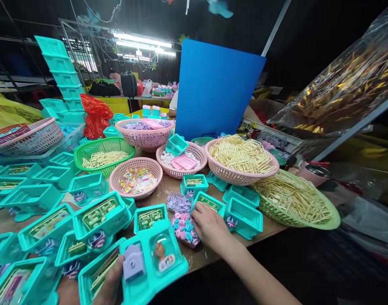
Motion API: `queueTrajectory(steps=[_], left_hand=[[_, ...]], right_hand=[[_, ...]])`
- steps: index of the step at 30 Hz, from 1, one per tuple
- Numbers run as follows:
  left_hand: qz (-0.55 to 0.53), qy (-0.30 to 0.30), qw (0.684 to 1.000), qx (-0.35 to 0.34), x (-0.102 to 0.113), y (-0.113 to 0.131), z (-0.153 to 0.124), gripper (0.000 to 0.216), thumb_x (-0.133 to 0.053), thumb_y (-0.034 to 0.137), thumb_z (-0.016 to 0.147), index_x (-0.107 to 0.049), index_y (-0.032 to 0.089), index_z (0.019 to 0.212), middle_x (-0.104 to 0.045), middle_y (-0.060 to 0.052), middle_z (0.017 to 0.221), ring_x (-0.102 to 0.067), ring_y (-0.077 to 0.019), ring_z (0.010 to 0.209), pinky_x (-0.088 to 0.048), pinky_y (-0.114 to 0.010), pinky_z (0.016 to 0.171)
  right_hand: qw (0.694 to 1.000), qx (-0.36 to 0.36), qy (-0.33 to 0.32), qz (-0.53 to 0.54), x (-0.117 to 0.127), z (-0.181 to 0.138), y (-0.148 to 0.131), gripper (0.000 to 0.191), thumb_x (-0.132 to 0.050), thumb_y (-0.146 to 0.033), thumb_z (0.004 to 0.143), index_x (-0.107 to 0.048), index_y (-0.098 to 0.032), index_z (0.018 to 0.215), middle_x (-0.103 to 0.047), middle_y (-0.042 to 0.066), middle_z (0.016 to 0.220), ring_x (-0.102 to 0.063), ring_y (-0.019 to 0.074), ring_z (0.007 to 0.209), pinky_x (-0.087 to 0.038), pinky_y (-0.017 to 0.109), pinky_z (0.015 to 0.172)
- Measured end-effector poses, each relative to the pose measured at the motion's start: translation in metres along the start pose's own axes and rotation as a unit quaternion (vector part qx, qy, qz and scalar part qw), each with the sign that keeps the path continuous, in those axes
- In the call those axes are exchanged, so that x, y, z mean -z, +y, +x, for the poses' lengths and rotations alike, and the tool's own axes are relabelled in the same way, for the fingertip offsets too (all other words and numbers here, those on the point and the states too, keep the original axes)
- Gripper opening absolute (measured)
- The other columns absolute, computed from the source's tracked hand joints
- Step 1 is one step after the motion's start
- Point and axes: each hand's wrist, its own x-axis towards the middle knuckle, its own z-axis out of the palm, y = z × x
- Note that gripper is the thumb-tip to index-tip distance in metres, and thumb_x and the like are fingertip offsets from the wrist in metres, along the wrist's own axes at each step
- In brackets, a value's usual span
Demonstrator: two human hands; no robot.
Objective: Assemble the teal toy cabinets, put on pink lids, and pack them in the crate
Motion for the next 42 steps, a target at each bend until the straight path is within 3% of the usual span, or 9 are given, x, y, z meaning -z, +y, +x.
queueTrajectory(steps=[4, 8, 11, 15, 20, 25, 33, 36, 42], left_hand=[[0.011, 0.004, 0.997, -0.075, -0.020, 0.000, 0.000, 0.076, -0.085, 0.043, 0.079, -0.056, 0.034, 0.149, -0.073, -0.003, 0.136, -0.058, -0.0363, 0.138, -0.045, -0.051, 0.121], [0.094, -0.008, 0.991, -0.091, -0.029, -0.004, -0.004, 0.084, -0.084, 0.048, 0.079, -0.048, 0.030, 0.153, -0.068, -0.010, 0.143, -0.062, -0.0368, 0.134, -0.051, -0.053, 0.114], [0.126, -0.038, 0.984, -0.120, -0.037, -0.007, -0.002, 0.084, -0.082, 0.048, 0.083, -0.042, 0.032, 0.155, -0.064, -0.010, 0.147, -0.062, -0.0344, 0.134, -0.052, -0.050, 0.112], [0.120, -0.053, 0.982, -0.137, -0.043, -0.009, 0.000, 0.084, -0.082, 0.048, 0.082, -0.042, 0.030, 0.154, -0.064, -0.011, 0.147, -0.060, -0.0339, 0.135, -0.051, -0.047, 0.111], [0.122, -0.059, 0.981, -0.138, -0.043, -0.009, -0.002, 0.086, -0.085, 0.051, 0.079, -0.043, 0.029, 0.150, -0.064, -0.011, 0.146, -0.059, -0.0354, 0.136, -0.052, -0.047, 0.110], [0.160, -0.061, 0.973, -0.154, -0.044, -0.009, -0.003, 0.080, -0.084, 0.051, 0.080, -0.046, 0.025, 0.145, -0.064, -0.011, 0.146, -0.058, -0.0327, 0.137, -0.049, -0.044, 0.113], [0.219, -0.053, 0.949, -0.221, -0.040, -0.010, 0.001, 0.071, -0.083, 0.048, 0.082, -0.050, 0.028, 0.141, -0.067, -0.007, 0.140, -0.063, -0.0277, 0.130, -0.047, -0.038, 0.113], [0.245, -0.048, 0.939, -0.238, -0.040, -0.008, 0.001, 0.074, -0.085, 0.048, 0.080, -0.049, 0.029, 0.142, -0.069, -0.006, 0.136, -0.065, -0.0276, 0.125, -0.051, -0.036, 0.108], [0.289, -0.034, 0.921, -0.259, -0.045, -0.006, -0.004, 0.082, -0.087, 0.052, 0.075, -0.048, 0.026, 0.142, -0.071, -0.007, 0.124, -0.068, -0.0276, 0.112, -0.056, -0.034, 0.095]], right_hand=[[0.998, 0.006, 0.016, 0.069, 0.014, -0.002, 0.001, 0.013, -0.073, -0.008, 0.085, -0.065, -0.018, 0.083, -0.071, 0.005, 0.089, -0.069, 0.0210, 0.085, -0.058, 0.031, 0.075], [0.956, 0.021, 0.184, 0.227, 0.041, -0.010, -0.031, 0.011, -0.067, -0.009, 0.094, -0.064, -0.019, 0.098, -0.075, 0.006, 0.100, -0.073, 0.0172, 0.095, -0.060, 0.029, 0.086], [0.920, 0.108, 0.268, 0.265, 0.056, -0.017, -0.064, 0.024, -0.068, -0.001, 0.091, -0.066, -0.017, 0.110, -0.077, 0.009, 0.107, -0.073, 0.0180, 0.102, -0.059, 0.031, 0.093], [0.913, 0.148, 0.250, 0.287, 0.061, -0.019, -0.084, 0.029, -0.067, 0.003, 0.090, -0.069, -0.015, 0.113, -0.078, 0.012, 0.107, -0.074, 0.0198, 0.103, -0.060, 0.034, 0.091], [0.891, 0.089, 0.215, 0.389, 0.066, -0.015, -0.084, 0.025, -0.070, -0.001, 0.091, -0.072, -0.020, 0.108, -0.078, 0.005, 0.098, -0.074, 0.0162, 0.092, -0.060, 0.031, 0.085], [0.894, 0.034, 0.198, 0.401, 0.068, -0.013, -0.084, 0.022, -0.073, -0.007, 0.091, -0.076, -0.023, 0.106, -0.076, 0.001, 0.093, -0.071, 0.0145, 0.088, -0.058, 0.028, 0.082], [0.874, -0.027, 0.224, 0.429, 0.069, -0.018, -0.093, 0.014, -0.070, -0.009, 0.091, -0.070, -0.023, 0.092, -0.072, 0.000, 0.087, -0.069, 0.0157, 0.082, -0.057, 0.031, 0.081], [0.860, -0.044, 0.215, 0.460, 0.067, -0.025, -0.101, 0.015, -0.068, -0.009, 0.091, -0.069, -0.024, 0.093, -0.070, 0.001, 0.088, -0.068, 0.0169, 0.083, -0.057, 0.033, 0.080], [0.870, -0.036, 0.201, 0.448, 0.067, -0.029, -0.104, 0.018, -0.066, -0.006, 0.090, -0.066, -0.023, 0.094, -0.069, 0.000, 0.088, -0.068, 0.0147, 0.082, -0.056, 0.028, 0.077]])
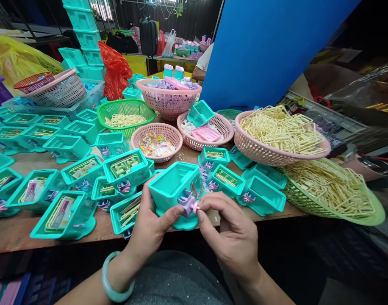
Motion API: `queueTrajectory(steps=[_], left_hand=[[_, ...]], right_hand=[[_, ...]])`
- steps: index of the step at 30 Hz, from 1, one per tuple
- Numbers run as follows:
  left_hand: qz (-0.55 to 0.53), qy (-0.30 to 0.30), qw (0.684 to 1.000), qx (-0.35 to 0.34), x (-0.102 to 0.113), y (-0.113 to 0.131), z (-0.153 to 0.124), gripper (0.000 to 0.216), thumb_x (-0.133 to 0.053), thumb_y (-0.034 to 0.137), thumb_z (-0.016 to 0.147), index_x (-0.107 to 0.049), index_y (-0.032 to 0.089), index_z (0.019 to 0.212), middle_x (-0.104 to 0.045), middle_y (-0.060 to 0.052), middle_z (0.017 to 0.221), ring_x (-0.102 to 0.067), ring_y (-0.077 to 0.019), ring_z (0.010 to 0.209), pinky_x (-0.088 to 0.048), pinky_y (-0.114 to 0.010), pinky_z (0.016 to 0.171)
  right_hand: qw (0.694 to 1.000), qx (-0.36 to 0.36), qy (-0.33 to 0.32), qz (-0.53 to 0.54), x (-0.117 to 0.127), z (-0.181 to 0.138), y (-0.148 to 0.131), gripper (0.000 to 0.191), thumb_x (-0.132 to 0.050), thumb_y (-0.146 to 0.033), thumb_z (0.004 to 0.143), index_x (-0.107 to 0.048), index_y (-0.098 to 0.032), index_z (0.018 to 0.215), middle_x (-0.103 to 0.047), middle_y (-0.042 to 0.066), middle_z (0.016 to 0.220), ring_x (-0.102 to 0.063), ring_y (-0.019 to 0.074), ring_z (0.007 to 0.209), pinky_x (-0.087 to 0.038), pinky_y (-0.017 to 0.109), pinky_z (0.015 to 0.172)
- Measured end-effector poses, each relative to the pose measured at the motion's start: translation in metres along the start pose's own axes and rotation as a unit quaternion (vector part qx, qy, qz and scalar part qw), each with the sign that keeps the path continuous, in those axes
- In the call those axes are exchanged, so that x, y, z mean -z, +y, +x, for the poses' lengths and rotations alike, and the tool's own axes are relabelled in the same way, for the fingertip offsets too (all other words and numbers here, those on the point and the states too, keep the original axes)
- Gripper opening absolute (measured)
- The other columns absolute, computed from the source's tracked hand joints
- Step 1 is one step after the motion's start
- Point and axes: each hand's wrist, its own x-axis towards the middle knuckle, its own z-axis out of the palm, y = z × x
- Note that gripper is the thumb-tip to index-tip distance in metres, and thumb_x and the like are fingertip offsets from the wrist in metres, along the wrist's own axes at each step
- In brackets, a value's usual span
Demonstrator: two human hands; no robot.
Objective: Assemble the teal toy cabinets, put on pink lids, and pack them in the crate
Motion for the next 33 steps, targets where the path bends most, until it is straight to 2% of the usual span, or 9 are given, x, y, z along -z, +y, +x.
queueTrajectory(steps=[7, 15, 20, 24, 28, 33], left_hand=[[0.050, 0.028, 0.998, -0.032, 0.000, 0.000, -0.002, 0.079, -0.090, 0.049, 0.072, -0.049, 0.027, 0.136, -0.067, -0.007, 0.130, -0.063, -0.0285, 0.120, -0.051, -0.035, 0.103], [0.041, 0.017, 0.998, -0.035, 0.001, 0.000, -0.004, 0.079, -0.090, 0.043, 0.073, -0.047, 0.029, 0.138, -0.067, -0.007, 0.131, -0.063, -0.0290, 0.120, -0.050, -0.035, 0.103], [0.075, 0.025, 0.996, -0.050, 0.006, -0.002, -0.003, 0.083, -0.092, 0.039, 0.070, -0.048, 0.030, 0.140, -0.062, -0.008, 0.140, -0.056, -0.0319, 0.129, -0.044, -0.039, 0.110], [0.100, 0.011, 0.994, -0.046, 0.009, -0.002, 0.000, 0.079, -0.092, 0.041, 0.070, -0.052, 0.027, 0.136, -0.065, -0.008, 0.132, -0.058, -0.0334, 0.124, -0.043, -0.041, 0.110], [0.121, 0.003, 0.992, -0.042, 0.010, 0.000, 0.000, 0.081, -0.091, 0.045, 0.071, -0.051, 0.028, 0.139, -0.063, -0.009, 0.136, -0.058, -0.0341, 0.125, -0.042, -0.042, 0.110], [0.141, 0.030, 0.988, -0.053, 0.007, 0.002, -0.002, 0.082, -0.092, 0.043, 0.068, -0.052, 0.027, 0.138, -0.064, -0.009, 0.134, -0.059, -0.0342, 0.124, -0.041, -0.043, 0.111]], right_hand=[[1.000, 0.009, -0.006, -0.022, 0.005, 0.000, -0.004, 0.018, -0.064, -0.005, 0.090, -0.065, -0.023, 0.094, -0.068, 0.000, 0.087, -0.066, 0.0137, 0.081, -0.055, 0.028, 0.077], [0.999, 0.008, -0.003, -0.037, 0.005, 0.000, -0.005, 0.016, -0.064, -0.007, 0.090, -0.066, -0.023, 0.091, -0.070, 0.001, 0.083, -0.068, 0.0164, 0.077, -0.057, 0.030, 0.071], [0.996, 0.039, -0.033, -0.073, 0.009, 0.003, -0.009, 0.018, -0.061, -0.005, 0.091, -0.067, -0.022, 0.093, -0.071, 0.002, 0.084, -0.070, 0.0168, 0.078, -0.059, 0.030, 0.072], [0.996, 0.038, -0.052, -0.055, 0.011, 0.003, -0.008, 0.019, -0.062, -0.004, 0.091, -0.067, -0.022, 0.095, -0.071, 0.002, 0.086, -0.070, 0.0155, 0.079, -0.060, 0.028, 0.075], [0.999, -0.015, -0.038, -0.019, 0.007, -0.002, -0.003, 0.016, -0.063, -0.007, 0.091, -0.065, -0.022, 0.088, -0.069, 0.001, 0.083, -0.068, 0.0148, 0.077, -0.058, 0.026, 0.070], [0.998, 0.010, 0.013, -0.063, -0.001, -0.009, -0.004, 0.019, -0.062, -0.005, 0.090, -0.067, -0.022, 0.096, -0.071, 0.003, 0.090, -0.070, 0.0167, 0.084, -0.060, 0.031, 0.081]])
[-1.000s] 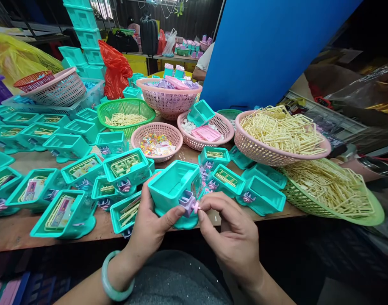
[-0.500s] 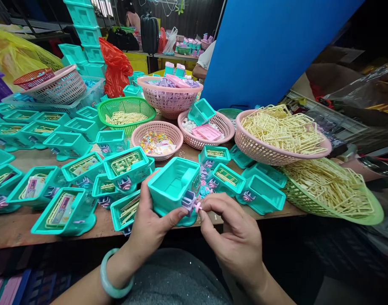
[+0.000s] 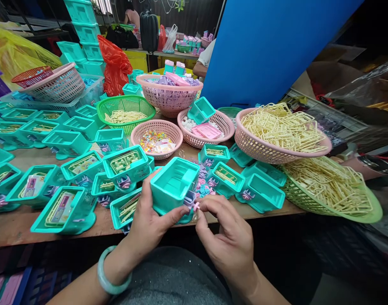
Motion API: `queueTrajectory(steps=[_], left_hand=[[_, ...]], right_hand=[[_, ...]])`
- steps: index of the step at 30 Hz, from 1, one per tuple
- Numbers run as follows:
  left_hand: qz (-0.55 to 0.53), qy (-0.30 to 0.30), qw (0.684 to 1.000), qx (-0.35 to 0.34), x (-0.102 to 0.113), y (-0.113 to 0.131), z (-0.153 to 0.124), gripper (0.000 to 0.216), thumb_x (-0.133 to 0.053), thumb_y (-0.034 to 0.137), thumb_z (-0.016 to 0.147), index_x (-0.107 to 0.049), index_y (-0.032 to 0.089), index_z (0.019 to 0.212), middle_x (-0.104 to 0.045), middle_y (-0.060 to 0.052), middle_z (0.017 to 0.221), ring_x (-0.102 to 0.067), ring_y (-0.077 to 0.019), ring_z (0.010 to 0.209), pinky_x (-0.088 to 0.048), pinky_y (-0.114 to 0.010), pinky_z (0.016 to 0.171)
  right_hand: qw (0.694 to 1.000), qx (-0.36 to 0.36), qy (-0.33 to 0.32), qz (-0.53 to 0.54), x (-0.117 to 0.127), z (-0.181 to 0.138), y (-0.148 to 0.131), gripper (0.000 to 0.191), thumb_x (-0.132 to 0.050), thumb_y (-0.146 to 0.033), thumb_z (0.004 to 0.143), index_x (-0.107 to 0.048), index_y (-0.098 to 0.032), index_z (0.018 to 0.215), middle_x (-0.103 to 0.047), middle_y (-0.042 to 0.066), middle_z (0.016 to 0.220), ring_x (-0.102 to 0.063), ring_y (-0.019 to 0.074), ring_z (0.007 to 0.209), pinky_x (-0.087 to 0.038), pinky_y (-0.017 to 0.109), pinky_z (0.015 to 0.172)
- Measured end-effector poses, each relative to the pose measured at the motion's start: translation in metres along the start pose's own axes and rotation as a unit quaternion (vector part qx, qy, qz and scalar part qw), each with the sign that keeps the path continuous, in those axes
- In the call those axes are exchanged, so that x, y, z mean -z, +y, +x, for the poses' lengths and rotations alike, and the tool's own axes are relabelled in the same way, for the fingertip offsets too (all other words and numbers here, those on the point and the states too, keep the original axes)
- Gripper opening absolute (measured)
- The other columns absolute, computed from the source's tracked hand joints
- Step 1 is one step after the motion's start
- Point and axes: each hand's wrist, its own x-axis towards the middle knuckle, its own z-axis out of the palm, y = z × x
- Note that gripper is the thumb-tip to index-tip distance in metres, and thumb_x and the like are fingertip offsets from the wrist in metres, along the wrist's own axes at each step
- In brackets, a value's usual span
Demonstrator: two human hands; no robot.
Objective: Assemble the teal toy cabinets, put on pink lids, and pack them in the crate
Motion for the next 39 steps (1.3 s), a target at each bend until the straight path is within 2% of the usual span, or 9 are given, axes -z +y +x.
queueTrajectory(steps=[4, 8, 14, 19, 22, 27, 30, 33, 39], left_hand=[[-0.031, -0.014, 0.999, 0.017, -0.002, 0.001, -0.001, 0.080, -0.092, 0.043, 0.069, -0.053, 0.027, 0.137, -0.067, -0.008, 0.127, -0.062, -0.0327, 0.118, -0.046, -0.041, 0.107], [-0.037, -0.036, 0.999, 0.012, -0.004, -0.001, -0.003, 0.078, -0.090, 0.042, 0.073, -0.049, 0.028, 0.139, -0.068, -0.007, 0.127, -0.063, -0.0311, 0.116, -0.048, -0.039, 0.104], [0.005, -0.002, 0.999, -0.037, -0.001, -0.003, 0.003, 0.085, -0.093, 0.040, 0.069, -0.048, 0.028, 0.140, -0.062, -0.009, 0.138, -0.058, -0.0332, 0.128, -0.042, -0.041, 0.113], [-0.153, -0.084, 0.982, 0.065, 0.003, -0.004, 0.020, 0.065, -0.079, 0.054, 0.083, -0.052, 0.025, 0.135, -0.066, -0.011, 0.136, -0.059, -0.0354, 0.131, -0.046, -0.047, 0.112], [-0.231, -0.099, 0.961, 0.111, 0.003, -0.005, 0.022, 0.058, -0.068, 0.057, 0.092, -0.053, 0.025, 0.137, -0.061, -0.011, 0.146, -0.047, -0.0347, 0.145, -0.037, -0.048, 0.122], [-0.187, -0.153, 0.964, 0.115, 0.011, 0.006, 0.016, 0.082, -0.073, 0.066, 0.083, -0.040, 0.024, 0.146, -0.052, -0.016, 0.154, -0.052, -0.0397, 0.141, -0.047, -0.053, 0.114], [-0.102, -0.220, 0.967, 0.084, 0.019, 0.017, 0.011, 0.105, -0.089, 0.050, 0.071, -0.027, 0.025, 0.152, -0.053, -0.018, 0.150, -0.056, -0.0420, 0.134, -0.052, -0.054, 0.107], [-0.050, -0.238, 0.969, 0.039, 0.024, 0.019, 0.006, 0.108, -0.090, 0.031, 0.069, -0.025, 0.029, 0.156, -0.051, -0.016, 0.153, -0.050, -0.0437, 0.141, -0.052, -0.055, 0.109], [-0.081, -0.305, 0.949, -0.008, 0.033, 0.004, 0.002, 0.124, -0.097, 0.028, 0.063, -0.019, 0.043, 0.158, -0.042, -0.010, 0.161, -0.050, -0.0394, 0.143, -0.049, -0.052, 0.114]], right_hand=[[0.999, -0.037, -0.006, 0.021, -0.002, -0.002, -0.003, 0.016, -0.062, -0.007, 0.091, -0.064, -0.022, 0.089, -0.068, 0.002, 0.084, -0.068, 0.0163, 0.078, -0.060, 0.027, 0.071], [0.999, 0.036, 0.016, -0.028, -0.004, -0.004, -0.001, 0.024, -0.061, -0.002, 0.089, -0.065, -0.023, 0.102, -0.071, 0.004, 0.092, -0.071, 0.0182, 0.085, -0.061, 0.033, 0.082], [1.000, -0.019, -0.008, 0.012, -0.006, 0.001, 0.000, 0.016, -0.060, -0.007, 0.092, -0.062, -0.022, 0.091, -0.066, 0.002, 0.085, -0.067, 0.0159, 0.080, -0.058, 0.027, 0.073], [1.000, -0.018, -0.006, 0.019, 0.001, 0.017, 0.013, 0.012, -0.069, -0.019, 0.094, -0.069, -0.026, 0.104, -0.070, 0.004, 0.102, -0.068, 0.0199, 0.099, -0.057, 0.035, 0.092], [0.993, -0.085, 0.012, 0.082, 0.002, 0.025, 0.036, 0.038, -0.066, -0.039, 0.098, -0.059, -0.030, 0.134, -0.064, 0.010, 0.133, -0.064, 0.0245, 0.121, -0.059, 0.039, 0.095], [0.933, -0.217, -0.189, 0.215, 0.001, 0.029, 0.051, 0.075, -0.063, -0.064, 0.094, -0.038, -0.029, 0.155, -0.056, 0.012, 0.152, -0.057, 0.0291, 0.138, -0.051, 0.048, 0.112], [0.934, -0.201, -0.181, 0.234, 0.004, 0.023, 0.045, 0.094, -0.077, -0.063, 0.083, -0.031, -0.032, 0.159, -0.045, 0.010, 0.162, -0.047, 0.0320, 0.147, -0.042, 0.049, 0.121], [0.939, -0.174, -0.163, 0.248, 0.006, 0.013, 0.044, 0.103, -0.085, -0.057, 0.078, -0.027, -0.036, 0.161, -0.035, 0.006, 0.168, -0.035, 0.0340, 0.155, -0.033, 0.051, 0.126], [0.910, -0.166, -0.181, 0.334, 0.011, 0.000, 0.047, 0.111, -0.088, -0.053, 0.076, -0.020, -0.041, 0.163, -0.044, 0.006, 0.163, -0.050, 0.0350, 0.145, -0.047, 0.052, 0.117]])
